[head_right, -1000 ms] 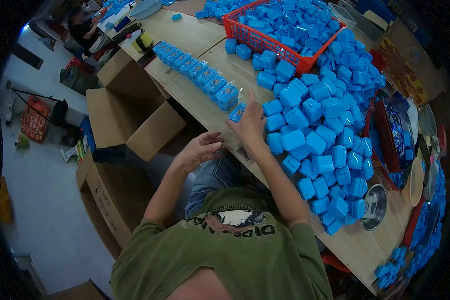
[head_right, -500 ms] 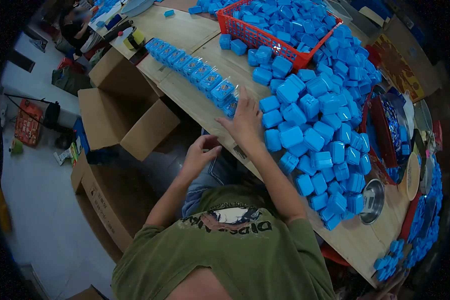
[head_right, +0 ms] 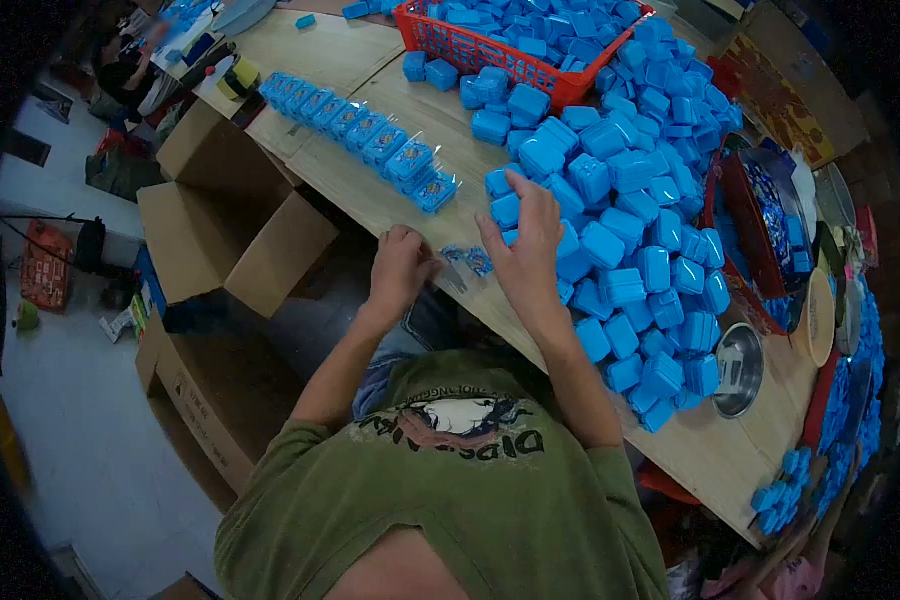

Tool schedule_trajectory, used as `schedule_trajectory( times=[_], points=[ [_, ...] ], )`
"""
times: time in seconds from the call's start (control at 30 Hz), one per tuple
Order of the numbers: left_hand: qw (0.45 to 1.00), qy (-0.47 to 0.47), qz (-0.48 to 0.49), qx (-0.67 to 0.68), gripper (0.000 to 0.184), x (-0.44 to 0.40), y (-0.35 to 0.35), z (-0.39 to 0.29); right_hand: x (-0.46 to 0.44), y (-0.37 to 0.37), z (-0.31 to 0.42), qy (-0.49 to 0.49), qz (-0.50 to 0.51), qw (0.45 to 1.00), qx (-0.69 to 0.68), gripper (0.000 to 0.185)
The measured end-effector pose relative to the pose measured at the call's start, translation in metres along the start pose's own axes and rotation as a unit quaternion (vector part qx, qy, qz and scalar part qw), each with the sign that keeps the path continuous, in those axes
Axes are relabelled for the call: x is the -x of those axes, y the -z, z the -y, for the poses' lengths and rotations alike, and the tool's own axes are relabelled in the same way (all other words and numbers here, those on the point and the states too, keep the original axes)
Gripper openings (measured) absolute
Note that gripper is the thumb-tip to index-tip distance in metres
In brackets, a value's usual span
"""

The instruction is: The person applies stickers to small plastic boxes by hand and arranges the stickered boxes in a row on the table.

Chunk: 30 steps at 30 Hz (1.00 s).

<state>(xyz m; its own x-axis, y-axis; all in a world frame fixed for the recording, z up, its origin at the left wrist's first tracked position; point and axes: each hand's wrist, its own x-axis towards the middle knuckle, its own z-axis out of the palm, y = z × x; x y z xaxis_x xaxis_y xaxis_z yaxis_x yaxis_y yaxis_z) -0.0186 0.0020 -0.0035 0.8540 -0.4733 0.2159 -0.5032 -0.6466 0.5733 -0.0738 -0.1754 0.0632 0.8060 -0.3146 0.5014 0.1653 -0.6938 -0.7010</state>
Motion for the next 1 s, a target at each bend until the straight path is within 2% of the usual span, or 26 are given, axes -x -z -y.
schedule_trajectory(
  times=[0.13,0.17,0.2,0.23,0.27,0.3,0.33,0.37,0.43,0.53,0.6,0.7,0.8,0.83,0.9,1.0],
  points=[
    [0.998,0.052,0.026,0.022,0.029,-0.002,0.008,0.008,0.004,0.000,0.001,-0.019,0.038,0.999,0.002,0.044],
    [0.963,0.138,0.007,0.231,0.027,-0.001,0.005,0.013,0.005,-0.002,0.000,-0.016,0.036,0.999,-0.001,0.044],
    [0.877,0.215,-0.012,0.428,0.026,-0.002,0.009,0.013,0.007,-0.007,-0.003,-0.029,0.060,0.997,-0.047,0.041],
    [0.880,0.213,-0.015,0.425,0.026,-0.001,0.013,0.011,0.009,-0.010,-0.003,-0.040,0.084,0.991,-0.092,0.038],
    [0.844,0.202,-0.043,0.496,0.026,0.002,0.017,0.008,0.011,-0.015,-0.001,-0.037,0.083,0.991,-0.096,0.038],
    [0.801,0.189,-0.070,0.563,0.025,0.004,0.022,0.002,0.013,-0.022,0.006,-0.088,0.116,0.981,-0.128,0.034],
    [0.803,0.187,-0.073,0.561,0.025,0.005,0.027,-0.003,0.014,-0.028,0.011,-0.139,0.150,0.966,-0.159,0.029],
    [0.793,0.185,-0.064,0.577,0.026,0.005,0.031,-0.008,0.014,-0.033,0.014,-0.135,0.149,0.966,-0.161,0.029],
    [0.783,0.179,-0.057,0.593,0.027,0.007,0.040,-0.015,0.012,-0.041,0.018,-0.273,0.218,0.851,-0.391,0.021],
    [0.794,0.183,-0.022,0.579,0.029,0.006,0.051,-0.020,0.008,-0.044,0.022,-0.276,0.212,0.853,-0.389,0.014],
    [0.715,0.213,-0.048,0.664,0.028,0.004,0.056,-0.019,0.005,-0.041,0.024,-0.252,0.225,0.868,-0.365,0.013],
    [0.731,0.211,-0.065,0.646,0.021,0.006,0.053,-0.008,0.003,-0.041,0.032,-0.224,0.233,0.881,-0.345,0.015],
    [0.739,0.199,-0.099,0.636,0.015,0.007,0.049,0.002,0.003,-0.044,0.032,-0.231,0.241,0.868,-0.367,0.017],
    [0.738,0.201,-0.101,0.636,0.015,0.007,0.049,0.003,0.002,-0.045,0.032,-0.240,0.251,0.856,-0.384,0.018],
    [0.702,0.220,-0.118,0.667,0.013,0.006,0.053,0.004,0.002,-0.047,0.037,-0.240,0.240,0.845,-0.414,0.019],
    [0.703,0.192,-0.134,0.671,0.014,0.007,0.056,0.007,0.001,-0.049,0.038,-0.239,0.237,0.828,-0.448,0.020]
  ],
)
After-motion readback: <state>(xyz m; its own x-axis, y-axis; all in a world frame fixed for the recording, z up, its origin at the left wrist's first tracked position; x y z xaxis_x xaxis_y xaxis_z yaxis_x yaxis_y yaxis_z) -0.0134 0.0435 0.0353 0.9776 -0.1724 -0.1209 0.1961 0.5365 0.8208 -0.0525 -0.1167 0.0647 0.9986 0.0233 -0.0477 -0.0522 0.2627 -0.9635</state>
